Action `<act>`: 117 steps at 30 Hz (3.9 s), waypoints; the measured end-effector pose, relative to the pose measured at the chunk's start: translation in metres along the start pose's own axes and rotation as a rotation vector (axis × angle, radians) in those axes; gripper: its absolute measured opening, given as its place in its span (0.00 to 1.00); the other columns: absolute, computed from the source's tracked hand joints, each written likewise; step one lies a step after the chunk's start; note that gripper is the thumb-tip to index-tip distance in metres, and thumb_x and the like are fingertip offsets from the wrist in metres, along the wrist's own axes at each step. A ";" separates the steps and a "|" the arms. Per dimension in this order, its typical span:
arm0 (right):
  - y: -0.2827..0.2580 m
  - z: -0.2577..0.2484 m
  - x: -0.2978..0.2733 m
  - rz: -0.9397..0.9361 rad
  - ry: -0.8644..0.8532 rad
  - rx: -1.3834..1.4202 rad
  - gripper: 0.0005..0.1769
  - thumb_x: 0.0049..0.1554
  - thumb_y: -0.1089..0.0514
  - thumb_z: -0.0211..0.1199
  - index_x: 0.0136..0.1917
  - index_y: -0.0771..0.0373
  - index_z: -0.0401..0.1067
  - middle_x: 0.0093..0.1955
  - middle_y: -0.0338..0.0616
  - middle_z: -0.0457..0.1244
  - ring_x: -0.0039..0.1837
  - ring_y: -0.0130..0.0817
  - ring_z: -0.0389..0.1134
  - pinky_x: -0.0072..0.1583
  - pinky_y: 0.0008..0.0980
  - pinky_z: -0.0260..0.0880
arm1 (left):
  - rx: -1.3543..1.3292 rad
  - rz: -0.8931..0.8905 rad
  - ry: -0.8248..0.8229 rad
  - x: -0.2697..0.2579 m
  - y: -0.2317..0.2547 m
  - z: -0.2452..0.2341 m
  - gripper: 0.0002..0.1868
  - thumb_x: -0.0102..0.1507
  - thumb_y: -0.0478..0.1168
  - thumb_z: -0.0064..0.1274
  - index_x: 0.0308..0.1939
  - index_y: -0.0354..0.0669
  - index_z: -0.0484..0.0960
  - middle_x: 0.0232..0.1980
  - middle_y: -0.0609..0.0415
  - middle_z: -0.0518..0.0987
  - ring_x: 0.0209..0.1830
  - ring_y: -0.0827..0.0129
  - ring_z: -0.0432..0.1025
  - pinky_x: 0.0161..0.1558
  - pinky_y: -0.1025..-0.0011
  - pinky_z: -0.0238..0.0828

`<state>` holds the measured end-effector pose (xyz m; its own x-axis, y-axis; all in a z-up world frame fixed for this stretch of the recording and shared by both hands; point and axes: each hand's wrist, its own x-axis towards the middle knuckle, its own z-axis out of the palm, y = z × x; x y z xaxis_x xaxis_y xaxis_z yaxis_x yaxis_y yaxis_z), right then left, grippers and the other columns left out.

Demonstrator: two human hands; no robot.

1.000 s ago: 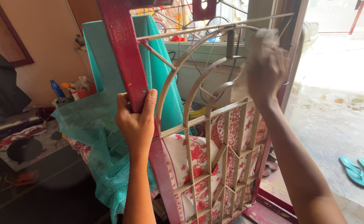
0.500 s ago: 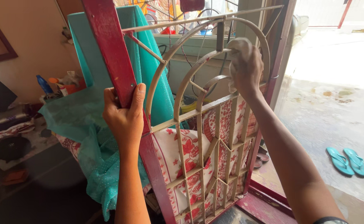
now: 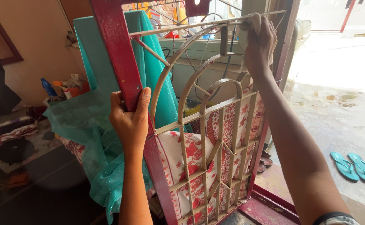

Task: The person wipes a metal security gate with a white cloth, cleaning the various bars and decorative elements.

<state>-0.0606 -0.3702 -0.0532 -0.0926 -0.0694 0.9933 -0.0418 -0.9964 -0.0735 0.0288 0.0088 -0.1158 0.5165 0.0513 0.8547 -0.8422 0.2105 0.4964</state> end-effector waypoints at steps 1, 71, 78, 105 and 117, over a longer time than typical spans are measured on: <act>0.002 -0.002 0.001 0.057 -0.051 0.096 0.08 0.67 0.66 0.58 0.60 0.67 0.70 0.54 0.51 0.66 0.58 0.47 0.67 0.59 0.47 0.66 | -0.007 -0.002 0.002 0.000 0.000 0.001 0.19 0.66 0.50 0.64 0.37 0.41 0.73 0.31 0.59 0.79 0.29 0.79 0.72 0.32 0.76 0.70; -0.007 -0.018 -0.069 0.364 -0.259 0.269 0.16 0.72 0.53 0.48 0.63 0.63 0.70 0.54 0.49 0.67 0.56 0.43 0.69 0.60 0.44 0.67 | -0.006 -0.007 -0.021 0.000 -0.014 0.002 0.20 0.68 0.52 0.63 0.38 0.44 0.72 0.35 0.61 0.75 0.34 0.78 0.71 0.38 0.75 0.71; -0.034 0.005 -0.045 0.184 -0.313 0.123 0.11 0.67 0.55 0.51 0.56 0.62 0.69 0.53 0.48 0.65 0.58 0.43 0.67 0.60 0.45 0.66 | -0.031 -0.008 -0.009 0.001 -0.013 0.003 0.20 0.67 0.51 0.65 0.37 0.42 0.72 0.34 0.60 0.76 0.33 0.78 0.69 0.37 0.75 0.70; -0.040 0.023 -0.055 0.269 -0.087 0.063 0.18 0.68 0.52 0.44 0.53 0.63 0.72 0.47 0.52 0.67 0.53 0.48 0.69 0.56 0.49 0.67 | -0.030 -0.019 -0.025 0.001 -0.015 0.000 0.20 0.68 0.52 0.64 0.38 0.43 0.72 0.34 0.59 0.76 0.32 0.78 0.71 0.36 0.75 0.71; 0.005 -0.030 -0.106 0.649 -0.220 0.170 0.16 0.72 0.51 0.48 0.60 0.62 0.73 0.43 0.52 0.68 0.44 0.29 0.68 0.45 0.36 0.67 | -0.091 -0.031 -0.034 0.001 -0.011 0.000 0.19 0.67 0.51 0.64 0.39 0.43 0.72 0.34 0.60 0.77 0.32 0.80 0.72 0.35 0.77 0.72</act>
<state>-0.0804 -0.3660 -0.1614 0.1576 -0.6424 0.7500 0.1117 -0.7430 -0.6599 0.0389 0.0064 -0.1206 0.5356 0.0108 0.8444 -0.8075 0.2991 0.5084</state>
